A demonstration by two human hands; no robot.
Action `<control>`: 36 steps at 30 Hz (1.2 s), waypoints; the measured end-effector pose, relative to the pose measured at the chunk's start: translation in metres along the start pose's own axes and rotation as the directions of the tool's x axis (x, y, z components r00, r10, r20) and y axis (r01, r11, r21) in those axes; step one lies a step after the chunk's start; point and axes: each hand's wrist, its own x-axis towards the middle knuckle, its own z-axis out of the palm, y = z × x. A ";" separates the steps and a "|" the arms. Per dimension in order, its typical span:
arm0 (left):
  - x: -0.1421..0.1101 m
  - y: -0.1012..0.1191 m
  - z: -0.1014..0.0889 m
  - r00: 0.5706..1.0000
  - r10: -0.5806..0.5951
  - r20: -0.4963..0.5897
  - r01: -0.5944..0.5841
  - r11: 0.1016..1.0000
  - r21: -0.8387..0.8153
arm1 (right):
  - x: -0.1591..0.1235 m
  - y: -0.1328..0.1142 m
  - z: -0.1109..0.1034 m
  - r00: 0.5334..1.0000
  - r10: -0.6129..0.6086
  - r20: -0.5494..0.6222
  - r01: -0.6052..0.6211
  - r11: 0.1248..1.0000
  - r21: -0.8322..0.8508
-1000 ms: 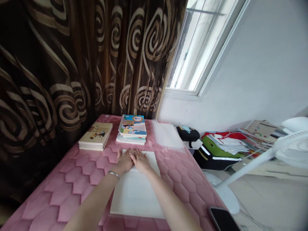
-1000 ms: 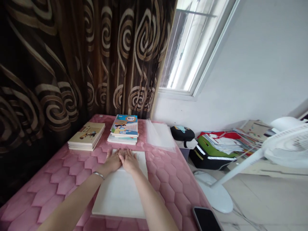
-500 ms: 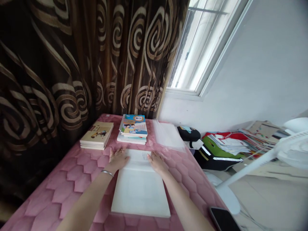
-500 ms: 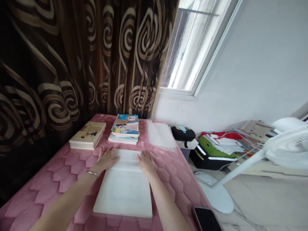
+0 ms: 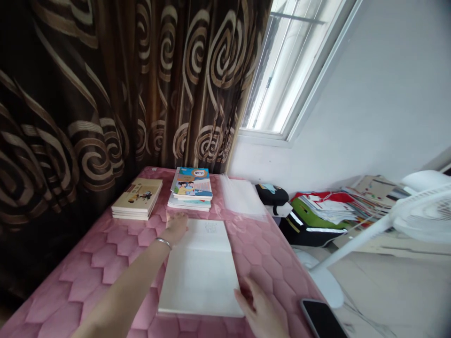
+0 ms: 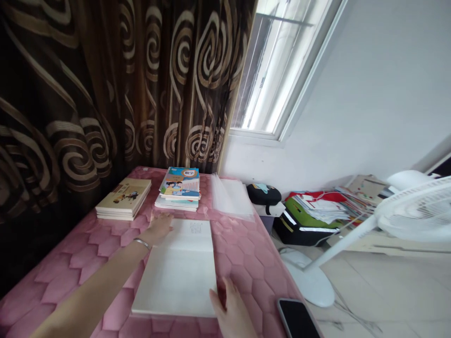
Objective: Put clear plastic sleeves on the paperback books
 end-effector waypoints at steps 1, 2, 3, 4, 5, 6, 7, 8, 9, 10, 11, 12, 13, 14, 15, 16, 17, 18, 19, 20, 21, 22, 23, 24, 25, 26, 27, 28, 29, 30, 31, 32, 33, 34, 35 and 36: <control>0.003 0.002 -0.002 1.000 0.010 0.003 -0.010 1.000 0.003 | -0.004 -0.002 0.000 1.000 -0.005 0.004 0.005 1.000 0.022; 0.005 0.004 -0.004 1.000 0.019 0.006 -0.019 1.000 0.004 | -0.007 -0.006 -0.001 1.000 -0.010 0.008 0.009 0.999 0.051; 0.007 0.005 -0.006 1.000 0.024 0.011 -0.024 1.000 0.005 | -0.008 -0.010 -0.002 1.000 -0.010 0.016 0.009 0.996 0.083; 0.009 0.005 -0.007 1.000 0.026 0.018 -0.026 1.000 0.005 | -0.009 -0.014 -0.004 1.000 -0.008 0.026 0.005 0.993 0.115; 0.011 0.005 -0.009 0.999 0.025 0.027 -0.025 1.000 0.004 | -0.009 -0.018 -0.006 0.999 -0.006 0.038 0.000 0.990 0.144; 0.013 0.005 -0.010 0.999 0.022 0.038 -0.022 1.000 0.003 | -0.009 -0.022 -0.007 0.999 -0.002 0.050 -0.006 0.986 0.168; 0.015 0.005 -0.011 0.999 0.016 0.049 -0.016 1.000 0.001 | -0.008 -0.025 -0.008 0.998 0.004 0.059 -0.015 0.982 0.186; 0.016 0.005 -0.012 0.998 0.009 0.058 -0.009 1.000 -0.001 | -0.008 -0.027 -0.009 0.998 0.011 0.067 -0.024 0.979 0.200; 0.018 0.005 -0.013 0.998 0.000 0.064 0.000 1.000 -0.004 | -0.007 -0.028 -0.009 0.998 0.014 0.068 -0.028 0.976 0.216; 0.018 0.006 -0.014 0.998 -0.009 0.068 0.009 1.000 -0.008 | -0.007 -0.029 -0.008 0.998 0.010 0.064 -0.025 0.971 0.239; 0.019 0.006 -0.015 0.998 -0.017 0.069 0.018 1.000 -0.012 | -0.007 -0.028 -0.006 0.998 0.000 0.055 -0.015 0.962 0.272; 0.019 0.007 -0.017 0.998 -0.023 0.063 0.024 1.000 -0.016 | -0.006 -0.028 -0.005 0.999 -0.012 0.042 -0.001 0.950 0.313; 0.020 0.007 -0.019 0.998 -0.026 0.053 0.027 0.999 -0.021 | -0.007 -0.027 -0.003 0.999 -0.025 0.032 0.012 0.934 0.357; 0.019 0.008 -0.021 0.999 -0.026 0.039 0.027 0.999 -0.026 | -0.007 -0.026 -0.001 0.999 -0.030 0.026 0.017 0.917 0.399; 0.019 0.008 -0.025 0.999 -0.024 0.024 0.025 0.999 -0.033 | -0.007 -0.025 0.001 0.999 -0.026 0.028 0.011 0.901 0.433; 0.018 0.007 -0.029 1.000 -0.022 0.011 0.022 0.999 -0.044 | -0.008 -0.024 0.002 0.999 -0.019 0.036 0.000 0.890 0.456; 0.016 0.007 -0.033 1.000 -0.019 -0.001 0.019 0.998 -0.057 | -0.008 -0.024 0.002 0.999 -0.014 0.047 -0.010 0.884 0.468; 0.014 0.005 -0.039 1.000 -0.018 -0.011 0.017 0.997 -0.073 | -0.008 -0.023 0.001 0.998 -0.017 0.058 -0.013 0.883 0.470; 0.011 0.003 -0.044 1.000 -0.019 -0.020 0.017 0.996 -0.092 | -0.008 -0.024 -0.001 0.997 -0.029 0.069 -0.006 0.887 0.463; 0.008 0.001 -0.050 0.999 -0.021 -0.031 0.017 0.993 -0.113 | -0.007 -0.025 -0.004 0.996 -0.048 0.081 0.006 0.893 0.449; 0.004 -0.002 -0.057 0.999 -0.025 -0.043 0.019 0.991 -0.133 | -0.005 -0.026 -0.008 0.993 -0.068 0.095 0.021 0.902 0.431; -0.001 -0.006 -0.063 0.998 -0.031 -0.058 0.022 0.988 -0.154 | -0.002 -0.028 -0.014 0.990 -0.087 0.110 0.035 0.912 0.408; -0.006 -0.011 -0.069 0.997 -0.038 -0.074 0.024 0.984 -0.175 | 0.001 -0.030 -0.020 0.987 -0.103 0.126 0.048 0.923 0.381; -0.012 -0.016 -0.074 0.995 -0.045 -0.089 0.027 0.981 -0.194 | 0.006 -0.032 -0.027 0.982 -0.119 0.144 0.061 0.934 0.353; -0.018 -0.021 -0.079 0.993 -0.051 -0.103 0.028 0.978 -0.207 | 0.013 -0.034 -0.036 0.978 -0.136 0.158 0.079 0.942 0.326; -0.025 -0.027 -0.083 0.992 -0.057 -0.114 0.030 0.974 -0.226 | 0.021 -0.036 -0.045 0.973 -0.156 0.172 0.099 0.948 0.302; -0.032 -0.033 -0.086 0.991 -0.060 -0.120 0.027 0.965 -0.260 | 0.031 -0.039 -0.055 0.966 -0.176 0.189 0.116 0.950 0.289; -0.040 -0.038 -0.089 0.991 -0.059 -0.119 0.018 0.949 -0.316 | 0.043 -0.042 -0.065 0.964 -0.187 0.191 0.129 0.951 0.280; -0.049 -0.043 -0.090 0.992 -0.062 -0.109 0.012 0.912 -0.410 | 0.056 -0.045 -0.075 0.950 -0.223 0.217 0.160 0.948 0.276; -0.058 -0.046 -0.089 0.994 -0.059 -0.091 0.004 0.856 -0.517 | 0.071 -0.049 -0.084 0.936 -0.254 0.243 0.188 0.946 0.265; -0.068 -0.047 -0.088 0.997 -0.057 -0.060 0.007 0.780 -0.626 | 0.087 -0.053 -0.093 0.925 -0.267 0.270 0.201 0.948 0.246; -0.078 -0.047 -0.085 0.998 -0.067 -0.016 0.035 0.695 -0.718 | 0.103 -0.059 -0.100 0.912 -0.265 0.313 0.202 0.954 0.220; -0.088 -0.046 -0.080 0.998 -0.055 0.036 0.061 0.601 -0.797 | 0.118 -0.065 -0.104 0.905 -0.246 0.347 0.188 0.963 0.191; -0.098 -0.044 -0.075 0.995 -0.043 0.094 0.102 0.505 -0.857 | 0.133 -0.071 -0.106 0.898 -0.225 0.378 0.177 0.971 0.158; -0.106 -0.042 -0.069 0.987 -0.032 0.156 0.155 0.427 -0.891 | 0.147 -0.077 -0.105 0.898 -0.220 0.382 0.185 0.975 0.126; -0.114 -0.039 -0.062 0.981 -0.031 0.191 0.189 0.372 -0.909 | 0.158 -0.083 -0.101 0.915 -0.240 0.325 0.214 0.970 0.113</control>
